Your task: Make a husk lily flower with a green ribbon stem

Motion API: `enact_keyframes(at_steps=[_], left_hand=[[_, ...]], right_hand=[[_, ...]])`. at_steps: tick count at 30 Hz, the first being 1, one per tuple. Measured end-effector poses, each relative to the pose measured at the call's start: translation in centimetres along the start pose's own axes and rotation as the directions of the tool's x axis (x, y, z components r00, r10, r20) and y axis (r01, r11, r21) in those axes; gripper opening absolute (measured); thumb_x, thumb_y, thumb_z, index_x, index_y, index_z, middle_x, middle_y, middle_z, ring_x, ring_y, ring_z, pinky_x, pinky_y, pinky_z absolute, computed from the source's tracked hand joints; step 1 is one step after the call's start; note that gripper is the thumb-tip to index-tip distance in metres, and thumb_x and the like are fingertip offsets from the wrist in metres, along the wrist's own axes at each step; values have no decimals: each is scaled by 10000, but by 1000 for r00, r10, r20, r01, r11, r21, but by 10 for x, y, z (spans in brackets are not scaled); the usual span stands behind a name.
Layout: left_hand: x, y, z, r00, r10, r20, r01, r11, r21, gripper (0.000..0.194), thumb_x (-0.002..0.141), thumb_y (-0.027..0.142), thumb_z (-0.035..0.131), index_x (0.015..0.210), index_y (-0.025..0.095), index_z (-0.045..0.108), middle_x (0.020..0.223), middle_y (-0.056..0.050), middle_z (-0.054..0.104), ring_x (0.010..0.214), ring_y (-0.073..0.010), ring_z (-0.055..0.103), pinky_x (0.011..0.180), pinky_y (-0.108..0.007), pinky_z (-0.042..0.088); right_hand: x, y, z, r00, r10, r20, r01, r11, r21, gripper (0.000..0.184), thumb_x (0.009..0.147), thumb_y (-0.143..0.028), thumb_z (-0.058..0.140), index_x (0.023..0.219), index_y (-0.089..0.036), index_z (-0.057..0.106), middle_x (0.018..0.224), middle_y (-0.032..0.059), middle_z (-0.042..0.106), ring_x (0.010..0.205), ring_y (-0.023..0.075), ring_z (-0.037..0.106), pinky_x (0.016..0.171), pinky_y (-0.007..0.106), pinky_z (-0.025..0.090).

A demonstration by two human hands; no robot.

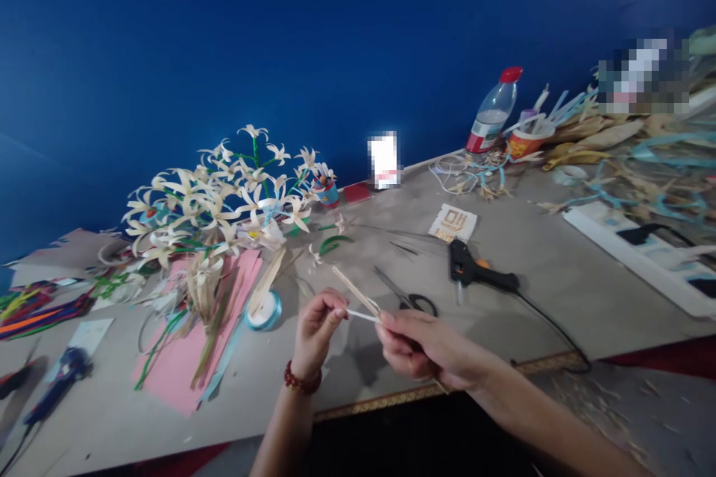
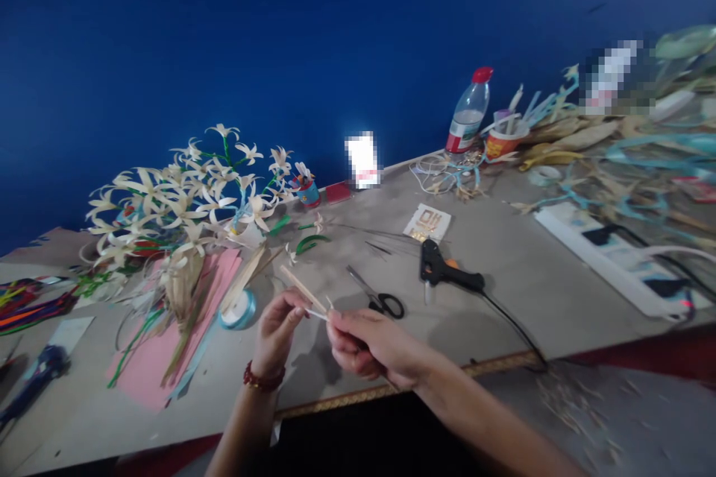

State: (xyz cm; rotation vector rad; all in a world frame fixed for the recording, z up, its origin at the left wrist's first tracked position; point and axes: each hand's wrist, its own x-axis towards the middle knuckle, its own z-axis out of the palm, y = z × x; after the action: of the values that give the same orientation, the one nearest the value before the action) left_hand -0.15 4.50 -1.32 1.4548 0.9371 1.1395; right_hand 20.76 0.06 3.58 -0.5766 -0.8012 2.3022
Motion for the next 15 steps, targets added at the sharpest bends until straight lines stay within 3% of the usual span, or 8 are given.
enact_keyframes(at_steps=[6,8,10,11,13,15], left_hand=[[2,-6,1,1000,-25,-3,24,999,-37,228,865,384,630,761,182,610,701,-23,587,791,-192,580,811,-344,470],[2,-6,3,998,-55,-12,54,997,-52,224,862,376,636,760,179,605,710,-16,577,767,-178,570,782,-320,463],[0,-3,6,997,-73,-38,70,995,-74,200,864,344,641,762,178,601,715,-7,568,737,-158,553,745,-287,449],[-1,-2,9,996,-79,-50,74,994,-81,189,866,329,642,762,177,599,714,-3,564,724,-150,544,730,-275,443],[-4,1,14,994,-83,-67,78,994,-75,176,867,309,644,764,174,600,717,1,568,711,-141,539,719,-262,442],[-6,4,19,993,-88,-80,84,995,-54,164,863,300,652,771,172,607,734,-3,592,718,-141,555,725,-260,450]], right_hand=[[-13,-6,-10,988,72,135,-92,984,152,482,873,-589,531,609,-219,370,418,-121,262,352,46,93,348,191,89],[-11,-7,-13,998,-1,68,-5,996,93,506,880,-646,467,615,-223,379,421,-120,242,358,55,91,359,201,96],[-6,-5,-15,975,-188,-120,171,976,-138,532,880,-698,406,662,-216,453,460,-104,278,392,70,152,394,210,142],[-1,-3,-14,930,-301,-211,225,920,-321,534,875,-706,411,697,-209,491,498,-88,322,423,79,209,421,215,180],[9,4,-13,834,-468,-292,168,719,-674,484,884,-658,466,748,-199,534,588,-51,418,504,100,329,489,230,254],[18,11,-9,822,-499,-275,17,505,-863,407,913,-572,492,760,-199,546,637,-24,501,563,125,429,542,248,292]])
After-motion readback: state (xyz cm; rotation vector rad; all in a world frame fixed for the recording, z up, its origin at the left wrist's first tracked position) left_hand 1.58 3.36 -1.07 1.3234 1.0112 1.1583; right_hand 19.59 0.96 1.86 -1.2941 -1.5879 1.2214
